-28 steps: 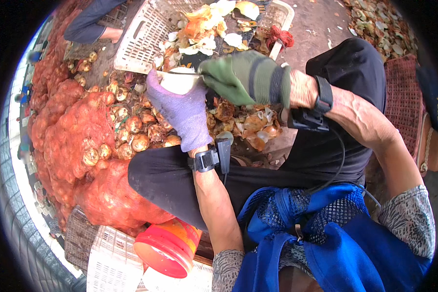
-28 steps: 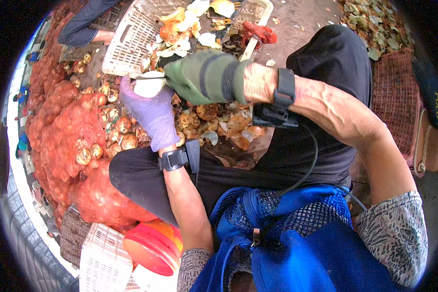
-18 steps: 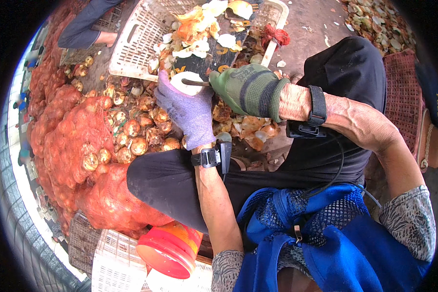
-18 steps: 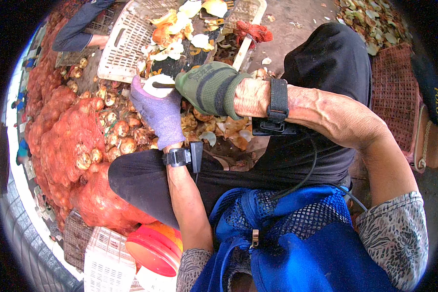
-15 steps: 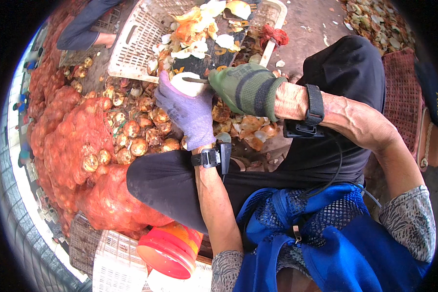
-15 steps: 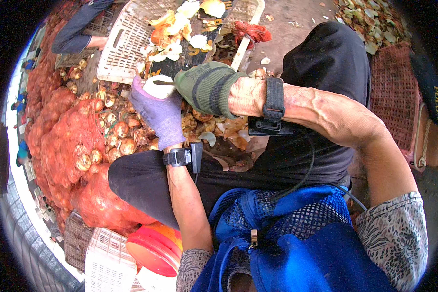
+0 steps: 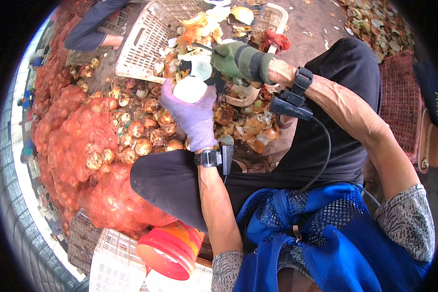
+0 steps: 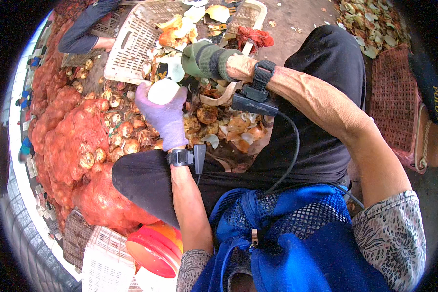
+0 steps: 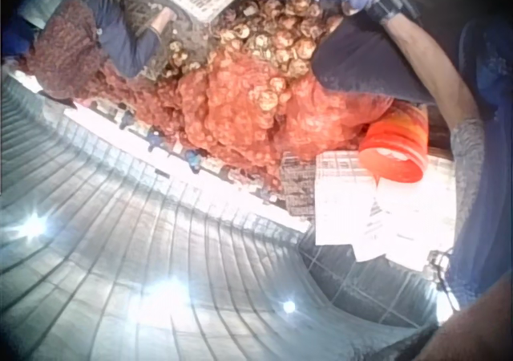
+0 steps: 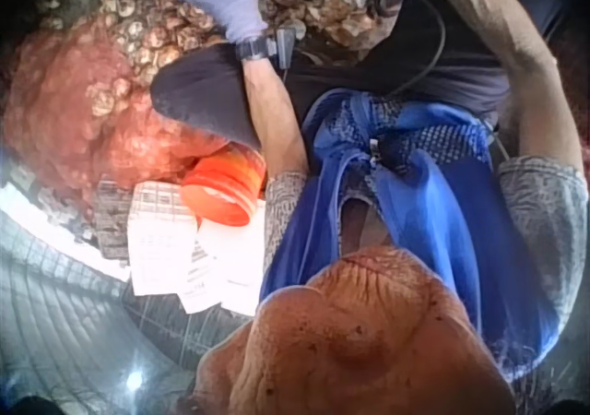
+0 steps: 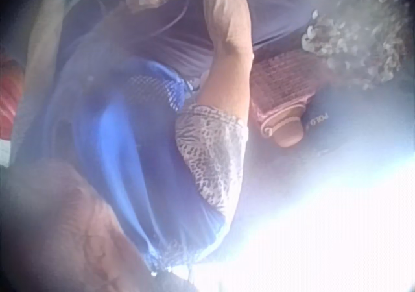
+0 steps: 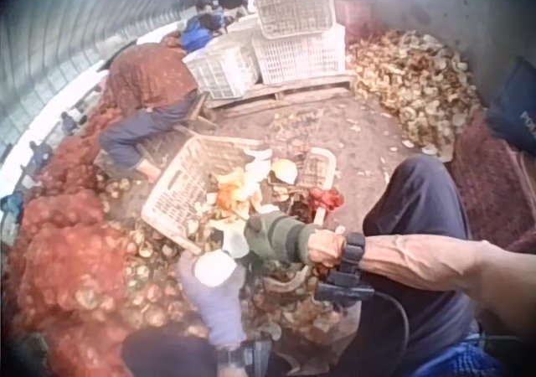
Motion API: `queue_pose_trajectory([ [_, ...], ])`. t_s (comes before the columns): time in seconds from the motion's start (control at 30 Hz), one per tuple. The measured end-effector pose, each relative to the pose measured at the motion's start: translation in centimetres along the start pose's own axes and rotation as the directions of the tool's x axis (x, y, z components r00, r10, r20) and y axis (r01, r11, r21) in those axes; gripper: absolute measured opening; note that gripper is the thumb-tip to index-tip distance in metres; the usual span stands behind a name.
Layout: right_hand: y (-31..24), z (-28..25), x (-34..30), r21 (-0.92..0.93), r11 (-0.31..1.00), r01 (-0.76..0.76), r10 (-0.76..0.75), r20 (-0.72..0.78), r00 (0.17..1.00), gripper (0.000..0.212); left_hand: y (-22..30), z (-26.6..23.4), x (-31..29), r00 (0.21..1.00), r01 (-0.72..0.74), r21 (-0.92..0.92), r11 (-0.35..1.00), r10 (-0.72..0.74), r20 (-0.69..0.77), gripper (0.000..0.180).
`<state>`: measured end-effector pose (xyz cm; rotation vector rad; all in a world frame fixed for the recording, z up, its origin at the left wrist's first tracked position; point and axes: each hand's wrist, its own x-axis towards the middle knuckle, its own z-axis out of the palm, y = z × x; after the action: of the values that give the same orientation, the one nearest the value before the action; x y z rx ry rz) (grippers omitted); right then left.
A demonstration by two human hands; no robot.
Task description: Peel onions using a small hand-held knife and place them in a bucket.
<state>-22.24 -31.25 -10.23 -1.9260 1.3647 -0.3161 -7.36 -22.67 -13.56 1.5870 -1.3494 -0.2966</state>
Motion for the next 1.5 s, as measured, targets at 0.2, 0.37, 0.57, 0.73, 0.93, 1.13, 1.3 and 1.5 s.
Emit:
queue_pose_trajectory([
  [0.2, -0.5, -0.4, -1.0, 0.298, 0.954, 0.031, -0.02, -0.039, 0.999, 0.045, -1.0, -2.6, 1.6, 0.886, 0.426, -0.841, 0.334, -0.345, 0.312, 0.062],
  [0.37, -2.5, -1.5, -3.2, 0.252, 0.963, 0.095, -0.094, -0.018, 0.995, 0.044, -0.7, -2.9, 1.5, 0.759, 0.474, -0.804, -0.36, -0.296, 0.58, 0.067],
  [0.57, -3.7, -1.2, -3.4, 0.213, 0.94, 0.266, -0.246, -0.116, 0.962, 0.027, 0.0, -3.2, 2.0, 0.805, 0.442, -0.828, -0.344, -0.255, 0.536, 0.076],
  [0.73, -4.8, 0.0, -5.3, -0.015, 0.847, 0.532, -0.528, -0.153, 0.836, 0.02, 1.7, -2.8, 1.7, 0.85, 0.425, -0.83, -0.361, -0.156, 0.503, 0.083],
  [0.93, -5.6, -0.2, -5.6, -0.242, 0.868, 0.434, -0.462, -0.071, 0.884, 0.023, 2.4, -2.1, 1.7, 0.932, 0.33, -0.944, 0.026, -0.169, 0.321, 0.089],
  [1.13, -4.9, -1.0, -5.5, -0.257, 0.83, 0.496, -0.524, -0.052, 0.85, 0.018, 2.4, -3.6, 1.2, 0.943, 0.328, -0.933, 0.151, -0.107, 0.314, 0.078],
  [1.3, -5.1, -1.3, -5.3, -0.369, 0.801, 0.471, -0.517, -0.031, 0.855, 0.022, 2.0, -3.6, 1.1, 0.935, 0.349, -0.937, 0.03, -0.074, 0.346, 0.073],
  [1.5, -5.0, -1.7, -5.2, -0.447, 0.766, 0.462, -0.507, 0.023, 0.862, 0.022, 1.8, -3.6, 1.3, 0.912, 0.407, -0.913, 0.018, -0.056, 0.405, 0.072],
])
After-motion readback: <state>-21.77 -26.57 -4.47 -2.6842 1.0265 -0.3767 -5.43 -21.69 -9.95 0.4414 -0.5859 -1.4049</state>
